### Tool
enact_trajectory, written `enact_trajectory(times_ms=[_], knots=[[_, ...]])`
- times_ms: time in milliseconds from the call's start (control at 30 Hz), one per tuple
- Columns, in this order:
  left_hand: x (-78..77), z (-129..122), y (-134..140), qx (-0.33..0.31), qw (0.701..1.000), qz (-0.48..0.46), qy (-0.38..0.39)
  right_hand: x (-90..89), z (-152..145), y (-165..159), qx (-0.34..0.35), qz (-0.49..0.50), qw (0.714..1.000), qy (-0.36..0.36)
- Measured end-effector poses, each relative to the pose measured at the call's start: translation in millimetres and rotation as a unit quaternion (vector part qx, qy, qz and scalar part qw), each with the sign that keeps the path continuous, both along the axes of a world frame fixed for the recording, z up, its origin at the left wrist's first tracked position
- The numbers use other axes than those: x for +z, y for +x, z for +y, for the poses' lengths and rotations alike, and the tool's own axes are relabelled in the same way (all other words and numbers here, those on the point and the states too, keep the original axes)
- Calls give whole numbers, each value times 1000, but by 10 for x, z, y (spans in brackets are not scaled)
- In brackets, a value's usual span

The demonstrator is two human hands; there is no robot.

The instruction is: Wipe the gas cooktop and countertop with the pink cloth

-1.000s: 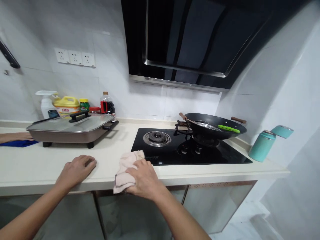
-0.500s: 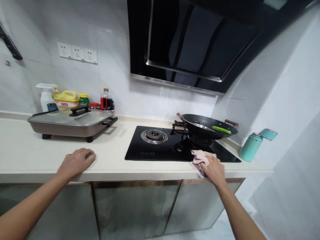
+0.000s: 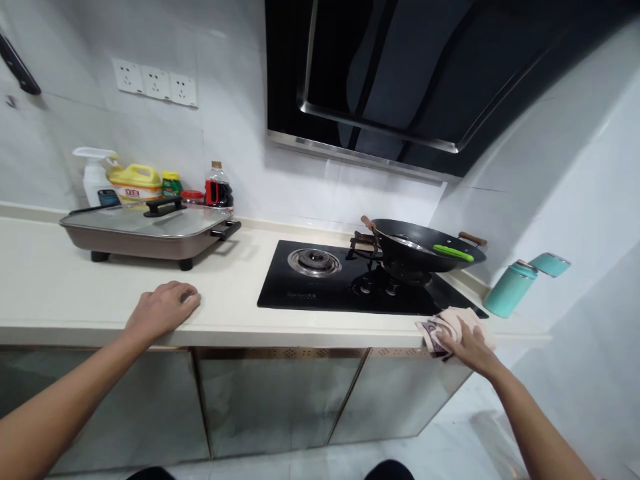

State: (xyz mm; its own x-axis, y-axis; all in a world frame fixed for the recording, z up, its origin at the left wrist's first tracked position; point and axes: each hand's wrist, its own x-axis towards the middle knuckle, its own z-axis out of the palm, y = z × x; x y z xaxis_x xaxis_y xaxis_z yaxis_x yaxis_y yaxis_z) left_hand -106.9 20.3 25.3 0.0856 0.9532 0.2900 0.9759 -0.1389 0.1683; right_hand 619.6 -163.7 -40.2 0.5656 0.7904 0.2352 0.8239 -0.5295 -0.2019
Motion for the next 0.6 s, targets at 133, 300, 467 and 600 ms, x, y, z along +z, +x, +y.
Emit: enact_trajectory(times_ms=[133,300,467,600], knots=[[34,-37,39,1,1000,-2,-2,-20,-101,-218,83,7,993,-86],[33,-50,59,18,1000,-10,4,214,-75,-281,122,-141,977,-109],[11,-32,52,22,1000,0,10,260,43,-107,150,-265,951,-56],[29,-52,85,28,1000,-9,6,68,66,16,177,-203,963,-25]])
